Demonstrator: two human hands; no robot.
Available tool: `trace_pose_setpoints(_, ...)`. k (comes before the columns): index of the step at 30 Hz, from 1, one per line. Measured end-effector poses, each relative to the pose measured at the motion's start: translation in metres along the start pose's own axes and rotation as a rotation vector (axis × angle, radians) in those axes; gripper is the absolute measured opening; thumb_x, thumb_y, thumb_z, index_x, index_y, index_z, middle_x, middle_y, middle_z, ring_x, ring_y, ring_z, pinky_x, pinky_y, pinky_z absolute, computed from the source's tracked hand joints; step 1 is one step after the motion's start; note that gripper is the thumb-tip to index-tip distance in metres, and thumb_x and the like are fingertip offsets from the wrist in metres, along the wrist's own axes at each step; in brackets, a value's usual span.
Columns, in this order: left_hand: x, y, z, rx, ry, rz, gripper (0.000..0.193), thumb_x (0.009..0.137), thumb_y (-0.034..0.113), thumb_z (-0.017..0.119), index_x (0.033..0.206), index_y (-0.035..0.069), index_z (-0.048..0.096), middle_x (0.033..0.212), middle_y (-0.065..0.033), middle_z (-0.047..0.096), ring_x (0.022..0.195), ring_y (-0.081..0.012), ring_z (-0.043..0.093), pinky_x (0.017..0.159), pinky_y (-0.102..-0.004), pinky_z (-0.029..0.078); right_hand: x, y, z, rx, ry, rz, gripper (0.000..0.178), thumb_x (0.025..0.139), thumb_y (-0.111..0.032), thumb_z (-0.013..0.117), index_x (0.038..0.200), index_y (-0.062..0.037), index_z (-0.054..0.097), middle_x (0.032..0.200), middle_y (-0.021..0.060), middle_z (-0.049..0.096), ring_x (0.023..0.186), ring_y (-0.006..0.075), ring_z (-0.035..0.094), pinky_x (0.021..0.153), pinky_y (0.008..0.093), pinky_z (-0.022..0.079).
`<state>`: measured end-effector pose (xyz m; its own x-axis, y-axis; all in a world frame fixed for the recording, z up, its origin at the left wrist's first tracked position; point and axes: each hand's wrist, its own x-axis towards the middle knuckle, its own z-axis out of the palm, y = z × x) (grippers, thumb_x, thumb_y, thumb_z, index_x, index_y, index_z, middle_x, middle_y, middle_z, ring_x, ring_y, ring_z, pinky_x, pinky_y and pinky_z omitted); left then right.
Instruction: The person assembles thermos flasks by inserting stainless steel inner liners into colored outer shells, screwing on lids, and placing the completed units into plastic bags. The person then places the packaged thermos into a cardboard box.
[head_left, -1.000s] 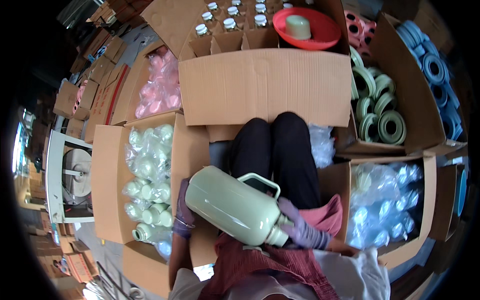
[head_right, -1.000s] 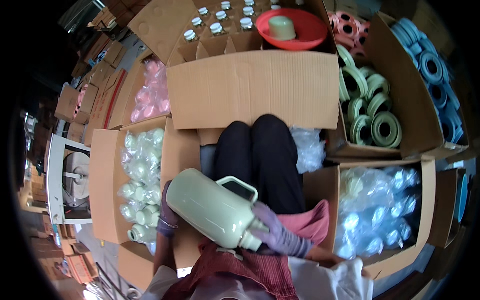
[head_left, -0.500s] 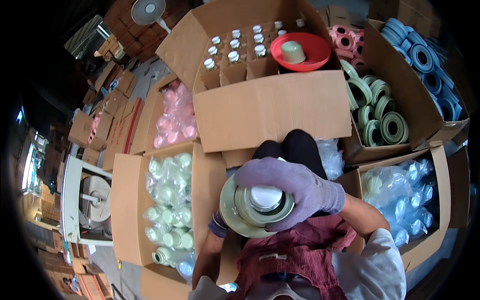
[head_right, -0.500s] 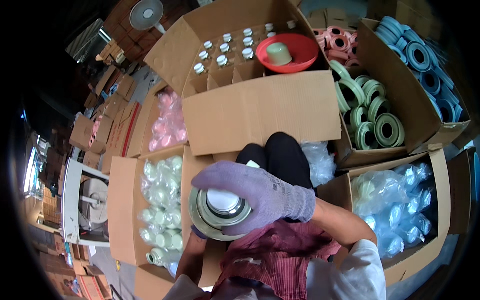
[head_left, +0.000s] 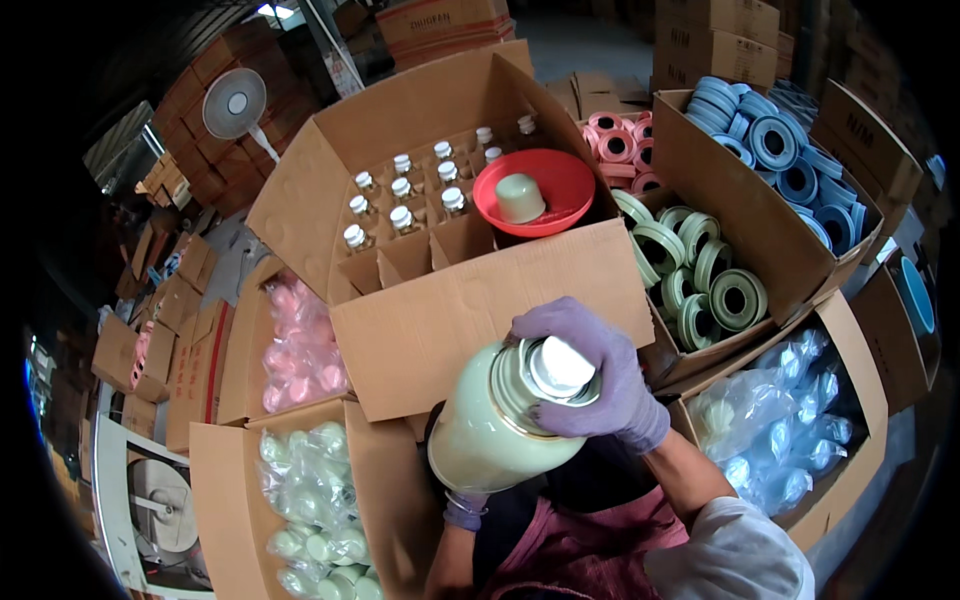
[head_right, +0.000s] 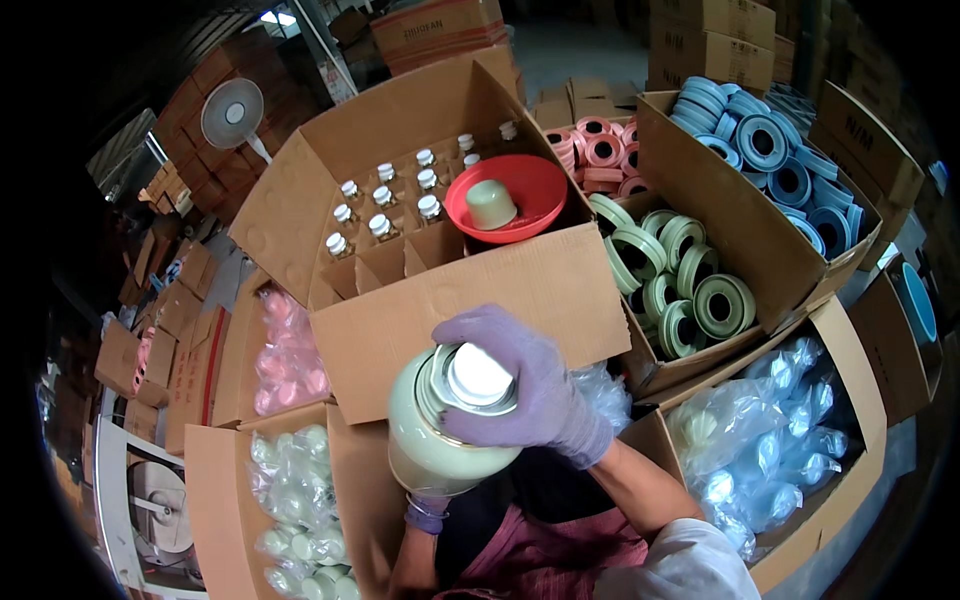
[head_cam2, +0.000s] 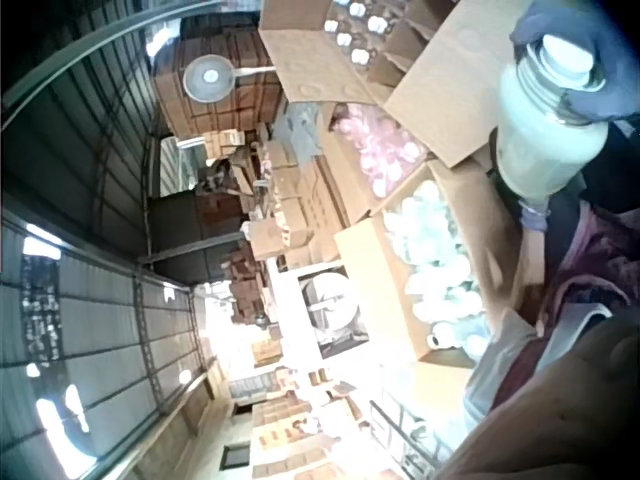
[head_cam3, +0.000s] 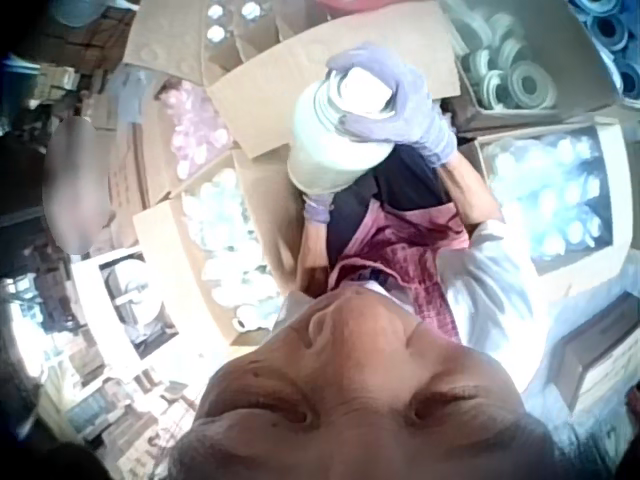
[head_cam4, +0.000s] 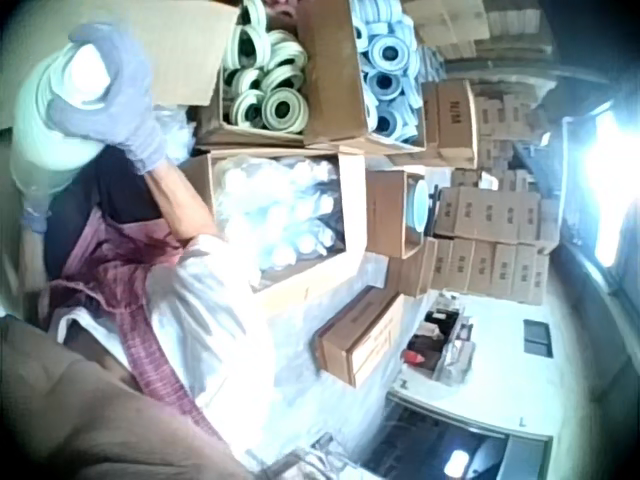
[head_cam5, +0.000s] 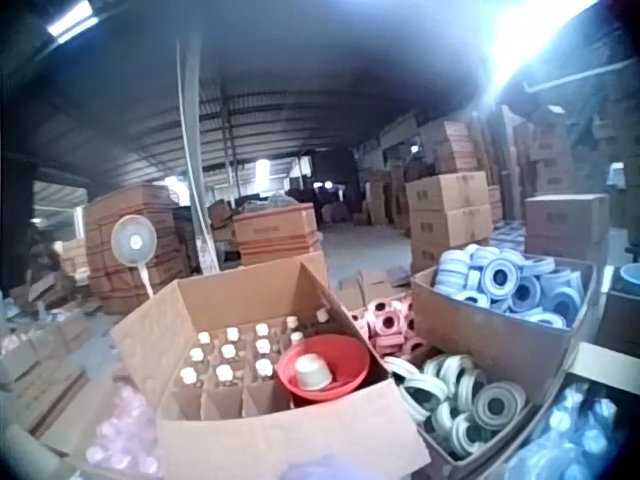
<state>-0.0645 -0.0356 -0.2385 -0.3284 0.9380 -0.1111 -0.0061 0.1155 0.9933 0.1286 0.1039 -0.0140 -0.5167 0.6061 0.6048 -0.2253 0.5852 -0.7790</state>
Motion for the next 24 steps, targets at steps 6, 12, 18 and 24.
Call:
trace_pose_setpoints(6,0.004,0.011,-0.010,-0.006,-0.003,-0.053,0.050,0.082,0.017,0.070,0.129,0.004,0.055,0.119,-0.0133,0.062,0.109,-0.0260,0.060,0.094,-0.0382,0.046,0.003,0.016,-0.005,0.066,-0.092,-0.095,0.065,0.058,-0.028,0.083,0.114,-0.0027,0.062,0.109,0.0144,0.062,0.100,0.0279,0.063,0.088,0.0355,0.049)
trace_pose_setpoints(12,0.011,0.077,-0.049,0.104,-0.094,-0.047,0.049,0.082,0.017,0.070,0.128,0.005,0.056,0.117,-0.0133,0.063,0.107,-0.0267,0.061,0.093,-0.0380,0.047,-0.073,0.036,-0.022,0.132,0.081,-0.111,0.101,0.063,-0.029,0.083,0.145,0.0010,0.031,0.133,0.0207,0.050,0.124,0.0320,0.048,0.105,0.0420,0.036)
trace_pose_setpoints(18,0.005,0.252,-0.086,0.427,-0.390,0.014,0.048,0.082,0.016,0.070,0.127,0.006,0.057,0.115,-0.0133,0.064,0.106,-0.0273,0.061,0.091,-0.0379,0.047,-0.177,0.018,0.005,0.019,-0.328,0.431,0.069,0.081,-0.027,0.074,0.136,0.0000,0.041,0.127,0.0185,0.053,0.119,0.0302,0.055,0.101,0.0381,0.044)
trace_pose_setpoints(24,0.012,0.166,0.020,1.261,-0.728,0.246,0.017,0.082,0.022,0.064,0.090,0.011,0.054,0.079,-0.0118,0.057,0.075,-0.0329,0.060,0.066,-0.0434,0.048,-0.080,0.164,-0.136,-0.763,0.094,0.174,0.036,0.080,-0.021,0.068,0.111,-0.0057,0.062,0.117,0.0180,0.060,0.107,0.0355,0.058,0.092,0.0428,0.049)
